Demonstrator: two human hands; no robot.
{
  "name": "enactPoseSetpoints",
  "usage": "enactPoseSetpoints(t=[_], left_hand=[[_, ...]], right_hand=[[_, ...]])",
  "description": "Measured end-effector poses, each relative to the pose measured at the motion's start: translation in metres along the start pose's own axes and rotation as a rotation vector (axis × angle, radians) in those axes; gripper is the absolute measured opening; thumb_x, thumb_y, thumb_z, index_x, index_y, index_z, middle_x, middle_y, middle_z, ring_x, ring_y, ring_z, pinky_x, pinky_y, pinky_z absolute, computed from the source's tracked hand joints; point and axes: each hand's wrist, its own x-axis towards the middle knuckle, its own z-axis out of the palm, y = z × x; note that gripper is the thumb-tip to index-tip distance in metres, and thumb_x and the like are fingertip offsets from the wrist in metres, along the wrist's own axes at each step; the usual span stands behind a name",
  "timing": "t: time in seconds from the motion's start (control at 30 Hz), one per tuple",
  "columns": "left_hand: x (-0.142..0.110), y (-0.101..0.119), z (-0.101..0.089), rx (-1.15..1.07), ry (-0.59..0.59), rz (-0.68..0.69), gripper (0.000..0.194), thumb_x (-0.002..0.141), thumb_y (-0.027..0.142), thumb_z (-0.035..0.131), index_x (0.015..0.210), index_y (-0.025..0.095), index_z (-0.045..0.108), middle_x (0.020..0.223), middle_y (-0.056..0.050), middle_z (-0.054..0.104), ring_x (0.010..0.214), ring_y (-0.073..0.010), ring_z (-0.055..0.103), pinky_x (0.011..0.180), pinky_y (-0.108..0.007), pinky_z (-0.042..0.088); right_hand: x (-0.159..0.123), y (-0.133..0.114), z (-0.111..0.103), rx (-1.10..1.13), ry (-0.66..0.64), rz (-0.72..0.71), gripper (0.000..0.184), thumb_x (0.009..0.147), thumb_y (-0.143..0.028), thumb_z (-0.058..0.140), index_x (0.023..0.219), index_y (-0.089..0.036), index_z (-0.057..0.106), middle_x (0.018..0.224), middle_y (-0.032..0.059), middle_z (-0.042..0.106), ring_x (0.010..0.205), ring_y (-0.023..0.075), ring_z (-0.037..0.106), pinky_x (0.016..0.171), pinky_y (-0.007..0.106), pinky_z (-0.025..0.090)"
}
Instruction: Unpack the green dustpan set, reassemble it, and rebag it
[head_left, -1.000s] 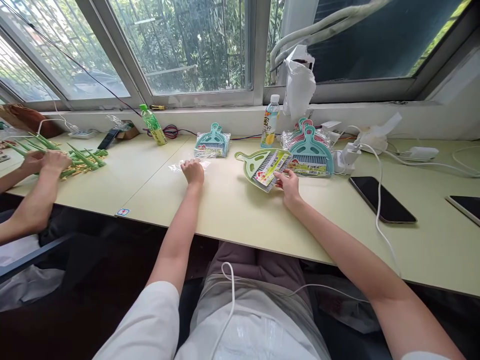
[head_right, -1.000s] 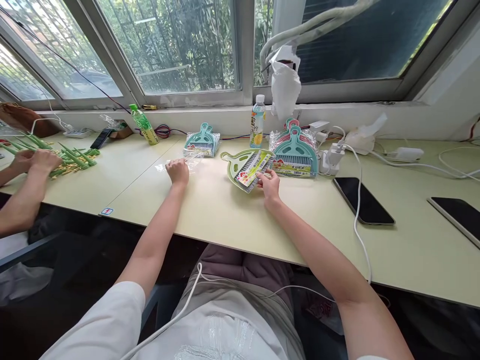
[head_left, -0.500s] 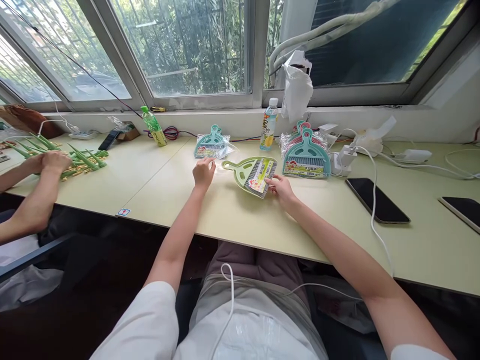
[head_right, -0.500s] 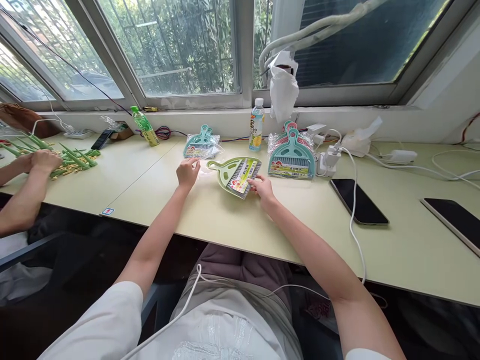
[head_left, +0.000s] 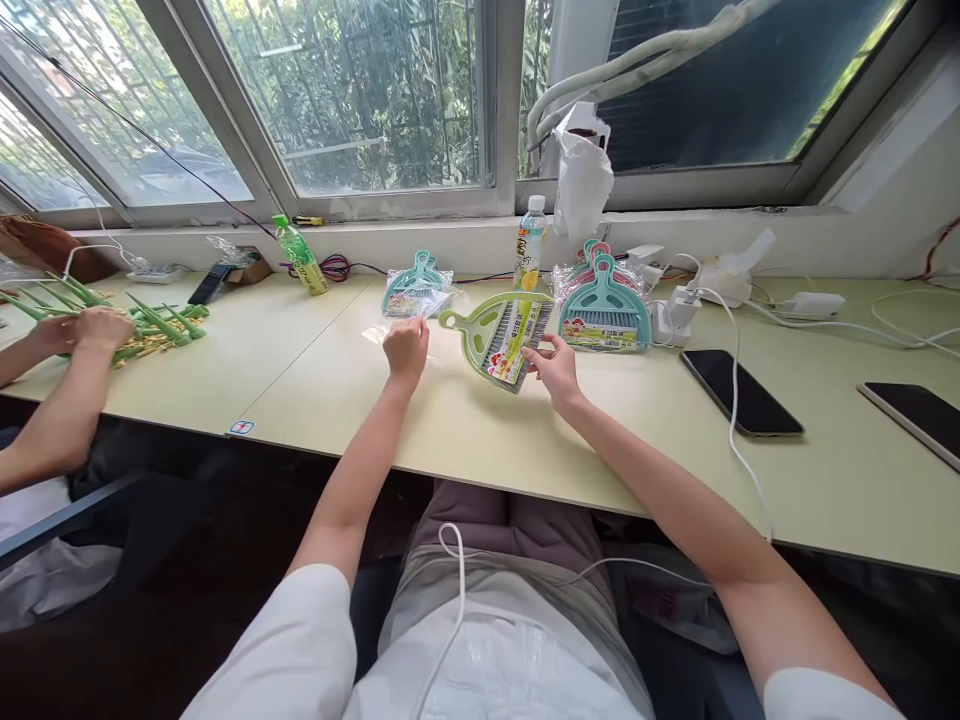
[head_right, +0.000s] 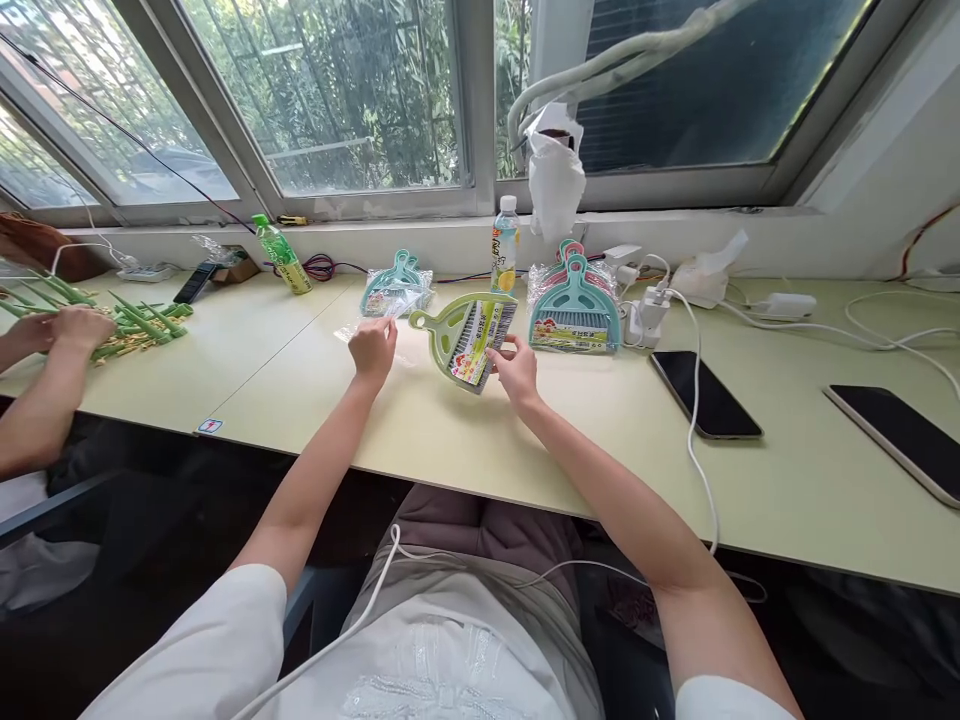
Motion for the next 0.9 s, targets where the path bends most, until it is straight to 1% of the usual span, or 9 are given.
enactPoseSetpoints(t=[0.07, 0.2, 0.37, 0.47, 0.53, 0.63, 0.73, 0.83, 0.9], left_hand=[[0.001, -0.003, -0.001, 0.034, -0.04, -0.036, 0.044, 0.099, 0.033, 0.032, 0.107, 0.017, 0.072, 0.101, -0.016, 0.073, 0.098, -0.0286, 0.067, 0.081, -0.035, 0.048], [-0.001, 0.001, 0.001, 0.019, -0.089, -0.052, 0.044, 0.099, 0.034, 0.03, 0.105, 0.016, 0.07, 0.099, -0.017, 0.072, 0.092, -0.0276, 0.067, 0.08, -0.035, 0.047], [-0.004, 0.004, 0.007, 0.041, -0.131, -0.008, 0.045, 0.099, 0.03, 0.028, 0.115, 0.014, 0.068, 0.099, -0.017, 0.071, 0.092, -0.0267, 0.068, 0.081, -0.034, 0.048], [-0.004, 0.006, 0.008, 0.053, -0.144, -0.001, 0.046, 0.099, 0.028, 0.028, 0.121, 0.013, 0.066, 0.107, -0.019, 0.071, 0.097, -0.0287, 0.069, 0.082, -0.036, 0.05], [-0.004, 0.011, 0.009, 0.022, -0.145, 0.01, 0.047, 0.099, 0.025, 0.029, 0.128, 0.012, 0.063, 0.12, -0.02, 0.068, 0.104, -0.0298, 0.068, 0.086, -0.038, 0.052], [-0.008, 0.026, 0.011, -0.047, -0.168, 0.061, 0.047, 0.097, 0.021, 0.032, 0.136, 0.015, 0.057, 0.139, -0.018, 0.058, 0.108, -0.0289, 0.068, 0.089, -0.039, 0.054], [-0.013, 0.038, 0.012, -0.093, -0.185, 0.118, 0.045, 0.098, 0.025, 0.034, 0.136, 0.021, 0.058, 0.145, -0.014, 0.055, 0.107, -0.0272, 0.069, 0.089, -0.038, 0.056], [-0.015, 0.039, 0.01, -0.111, -0.165, 0.147, 0.043, 0.098, 0.026, 0.036, 0.134, 0.025, 0.061, 0.141, -0.012, 0.058, 0.11, -0.027, 0.067, 0.094, -0.04, 0.055], [-0.015, 0.036, 0.009, -0.112, -0.135, 0.141, 0.042, 0.098, 0.026, 0.036, 0.131, 0.025, 0.063, 0.14, -0.012, 0.059, 0.114, -0.0285, 0.065, 0.1, -0.045, 0.052]], right_hand=[[-0.001, 0.0, 0.0, 0.022, 0.018, 0.01, 0.031, 0.069, -0.027, 0.073, 0.092, -0.021, 0.052, 0.07, -0.0014, 0.072, 0.051, 0.0102, 0.06, 0.043, 0.018, 0.038], [-0.002, 0.003, 0.0, 0.001, 0.064, 0.043, 0.027, 0.071, -0.024, 0.071, 0.09, -0.021, 0.053, 0.068, -0.0025, 0.07, 0.05, 0.0103, 0.061, 0.044, 0.018, 0.04], [0.001, 0.01, -0.003, -0.155, 0.176, 0.012, 0.028, 0.071, -0.023, 0.074, 0.094, -0.023, 0.058, 0.072, -0.0033, 0.071, 0.053, 0.0127, 0.065, 0.053, 0.022, 0.049], [0.004, 0.013, -0.005, -0.17, 0.236, -0.016, 0.027, 0.073, -0.024, 0.073, 0.095, -0.023, 0.058, 0.073, -0.0036, 0.072, 0.053, 0.0126, 0.065, 0.058, 0.024, 0.053], [0.004, 0.014, -0.003, -0.135, 0.206, -0.032, 0.026, 0.074, -0.024, 0.073, 0.095, -0.023, 0.057, 0.073, -0.0038, 0.071, 0.055, 0.0127, 0.066, 0.059, 0.024, 0.054], [0.0, 0.015, 0.004, -0.073, 0.077, -0.049, 0.028, 0.073, -0.024, 0.074, 0.095, -0.023, 0.056, 0.072, -0.0037, 0.071, 0.059, 0.0133, 0.067, 0.058, 0.024, 0.056], [-0.006, 0.016, 0.011, -0.014, -0.012, -0.035, 0.031, 0.071, -0.026, 0.076, 0.095, -0.022, 0.056, 0.075, -0.0018, 0.072, 0.066, 0.0147, 0.07, 0.058, 0.024, 0.057], [-0.007, 0.016, 0.011, 0.023, 0.021, -0.004, 0.037, 0.068, -0.03, 0.079, 0.095, -0.021, 0.055, 0.078, -0.0007, 0.073, 0.067, 0.0152, 0.07, 0.058, 0.025, 0.058], [-0.005, 0.016, 0.007, 0.027, 0.073, 0.008, 0.038, 0.068, -0.03, 0.079, 0.095, -0.022, 0.054, 0.078, -0.0009, 0.072, 0.066, 0.0146, 0.069, 0.058, 0.026, 0.059]])
